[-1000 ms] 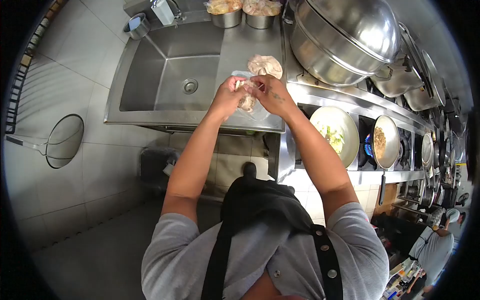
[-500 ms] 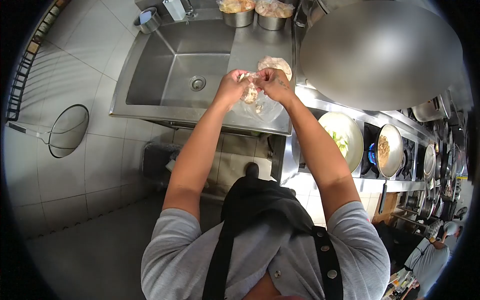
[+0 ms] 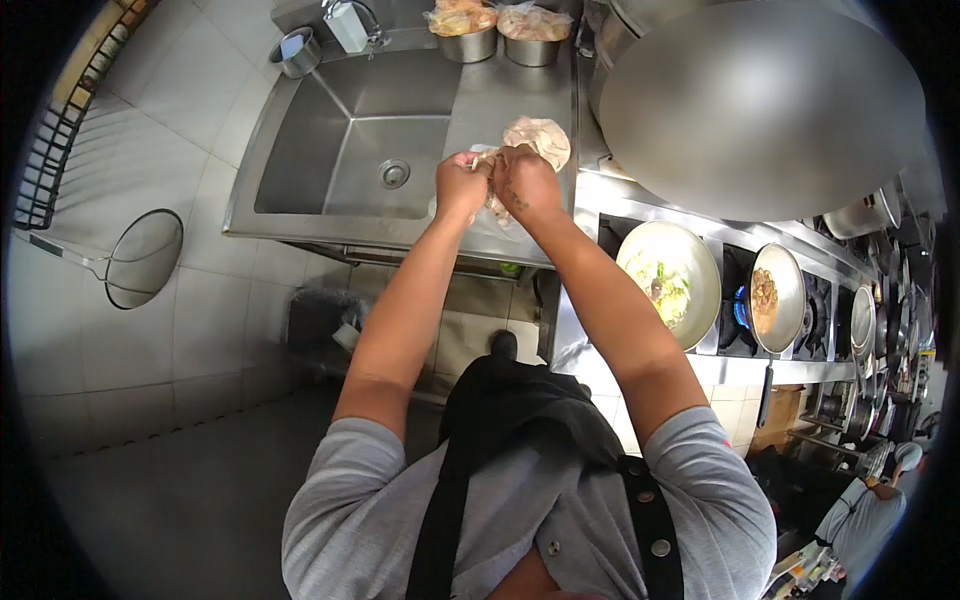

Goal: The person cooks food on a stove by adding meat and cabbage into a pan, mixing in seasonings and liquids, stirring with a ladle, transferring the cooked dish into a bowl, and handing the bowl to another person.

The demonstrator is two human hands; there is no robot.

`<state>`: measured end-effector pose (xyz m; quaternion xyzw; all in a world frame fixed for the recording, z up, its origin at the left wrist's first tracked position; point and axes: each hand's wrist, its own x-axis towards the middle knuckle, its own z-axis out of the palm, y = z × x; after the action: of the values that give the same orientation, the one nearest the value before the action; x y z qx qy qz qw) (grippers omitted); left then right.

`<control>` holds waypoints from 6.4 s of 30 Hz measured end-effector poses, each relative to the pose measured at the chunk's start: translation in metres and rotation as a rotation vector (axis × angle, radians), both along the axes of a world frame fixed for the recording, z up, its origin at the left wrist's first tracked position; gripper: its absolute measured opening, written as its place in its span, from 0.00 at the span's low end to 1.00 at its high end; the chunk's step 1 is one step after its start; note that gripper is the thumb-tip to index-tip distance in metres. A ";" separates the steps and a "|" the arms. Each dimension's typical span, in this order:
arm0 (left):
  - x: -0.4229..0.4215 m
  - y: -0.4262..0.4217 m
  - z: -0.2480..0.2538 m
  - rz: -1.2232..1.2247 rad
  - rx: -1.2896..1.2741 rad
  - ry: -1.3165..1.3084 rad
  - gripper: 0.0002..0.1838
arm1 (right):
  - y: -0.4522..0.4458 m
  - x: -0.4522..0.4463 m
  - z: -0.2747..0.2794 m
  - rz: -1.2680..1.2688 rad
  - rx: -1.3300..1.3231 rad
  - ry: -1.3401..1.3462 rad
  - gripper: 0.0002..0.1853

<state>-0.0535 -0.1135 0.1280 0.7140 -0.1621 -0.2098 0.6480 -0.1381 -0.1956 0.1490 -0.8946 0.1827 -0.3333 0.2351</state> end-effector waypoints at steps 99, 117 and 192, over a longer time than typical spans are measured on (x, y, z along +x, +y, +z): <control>-0.279 -0.149 -0.020 -0.329 0.063 -0.067 0.05 | -0.125 -0.304 -0.032 -0.275 0.262 0.048 0.09; -0.270 -0.140 -0.054 -0.323 0.107 -0.249 0.15 | -0.143 -0.326 -0.055 -0.514 0.634 0.035 0.12; -0.009 0.083 -0.036 -0.004 0.013 -0.188 0.17 | -0.075 -0.182 0.021 -0.131 0.383 0.575 0.16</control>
<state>-0.0623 -0.0307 0.0921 0.7343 -0.2223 -0.1445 0.6249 -0.3206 -0.2706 0.1696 -0.8779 0.3577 -0.0418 0.3156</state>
